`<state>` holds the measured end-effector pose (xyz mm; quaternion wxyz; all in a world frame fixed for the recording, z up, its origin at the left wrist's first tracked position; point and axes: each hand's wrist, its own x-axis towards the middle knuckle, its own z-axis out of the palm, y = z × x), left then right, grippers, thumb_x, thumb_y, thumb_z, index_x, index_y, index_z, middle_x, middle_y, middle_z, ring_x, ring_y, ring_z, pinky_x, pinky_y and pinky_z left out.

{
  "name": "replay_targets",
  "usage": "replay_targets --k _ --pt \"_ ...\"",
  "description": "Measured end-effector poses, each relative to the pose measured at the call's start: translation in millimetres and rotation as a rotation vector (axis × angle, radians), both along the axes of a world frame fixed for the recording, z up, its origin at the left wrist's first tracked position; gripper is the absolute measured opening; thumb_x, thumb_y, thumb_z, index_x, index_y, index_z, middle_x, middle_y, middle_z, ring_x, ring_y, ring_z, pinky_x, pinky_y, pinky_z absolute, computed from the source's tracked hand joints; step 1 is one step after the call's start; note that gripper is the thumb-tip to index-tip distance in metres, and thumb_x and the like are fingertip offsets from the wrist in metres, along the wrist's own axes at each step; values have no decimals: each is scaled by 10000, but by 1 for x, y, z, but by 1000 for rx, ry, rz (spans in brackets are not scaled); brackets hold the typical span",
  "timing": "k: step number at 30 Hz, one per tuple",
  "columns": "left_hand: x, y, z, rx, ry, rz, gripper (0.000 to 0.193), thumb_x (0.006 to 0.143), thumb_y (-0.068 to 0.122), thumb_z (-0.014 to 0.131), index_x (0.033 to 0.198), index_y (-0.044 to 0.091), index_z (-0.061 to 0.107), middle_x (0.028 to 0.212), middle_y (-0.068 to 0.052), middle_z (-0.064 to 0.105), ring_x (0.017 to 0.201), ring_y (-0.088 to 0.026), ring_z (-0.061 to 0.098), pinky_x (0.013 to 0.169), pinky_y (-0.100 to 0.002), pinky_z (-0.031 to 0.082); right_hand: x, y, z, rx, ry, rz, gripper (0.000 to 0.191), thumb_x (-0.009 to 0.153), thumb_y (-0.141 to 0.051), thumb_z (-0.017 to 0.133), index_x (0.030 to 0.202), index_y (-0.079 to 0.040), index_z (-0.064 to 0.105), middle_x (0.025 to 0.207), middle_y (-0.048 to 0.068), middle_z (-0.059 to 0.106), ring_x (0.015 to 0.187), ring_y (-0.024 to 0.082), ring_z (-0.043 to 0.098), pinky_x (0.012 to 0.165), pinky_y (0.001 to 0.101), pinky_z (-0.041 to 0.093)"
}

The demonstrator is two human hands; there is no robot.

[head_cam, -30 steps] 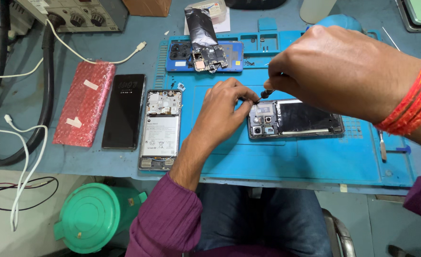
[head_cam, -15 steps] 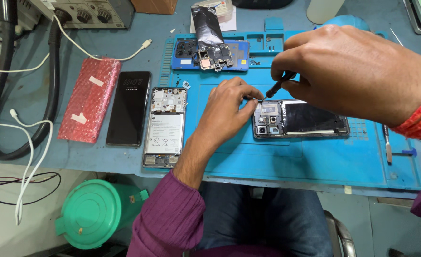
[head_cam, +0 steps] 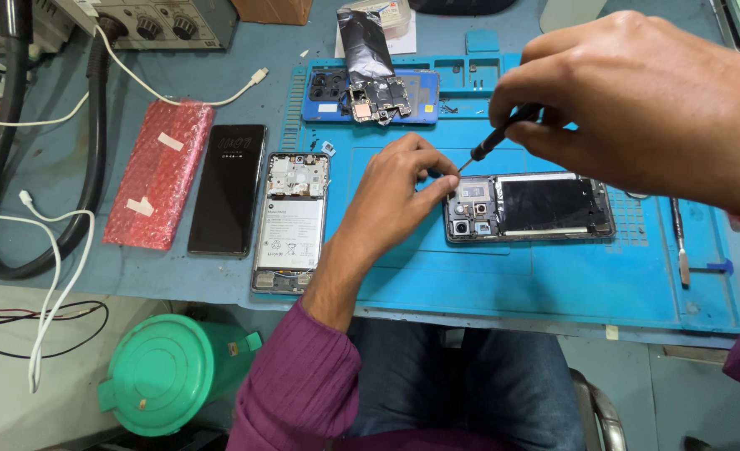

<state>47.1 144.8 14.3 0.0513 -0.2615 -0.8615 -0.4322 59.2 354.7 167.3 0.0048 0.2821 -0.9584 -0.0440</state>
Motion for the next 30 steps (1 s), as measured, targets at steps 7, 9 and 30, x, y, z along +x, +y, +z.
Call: replay_targets --k 7,9,30 --pt "1 -10 3 17 4 89 167 852 178 705 941 62 786 945 -108 666 820 -248 679 738 -387 560 0 9 -10 50 -13 -50 184 882 -240 734 1049 -200 802 887 27 700 779 225 731 728 364 595" --pt "1 -11 3 15 -29 99 179 841 163 690 954 62 785 952 -113 663 813 -247 681 733 -385 561 -1 11 -13 78 -30 -79 186 888 -242 730 1057 -202 799 893 27 696 781 222 731 724 359 596" --pt "2 -10 -6 -28 -14 168 157 798 109 692 900 46 793 881 -130 631 833 -252 683 727 -400 546 3 1 -9 338 -62 -315 320 1033 -474 604 1000 -221 798 727 84 726 761 287 724 714 385 591"
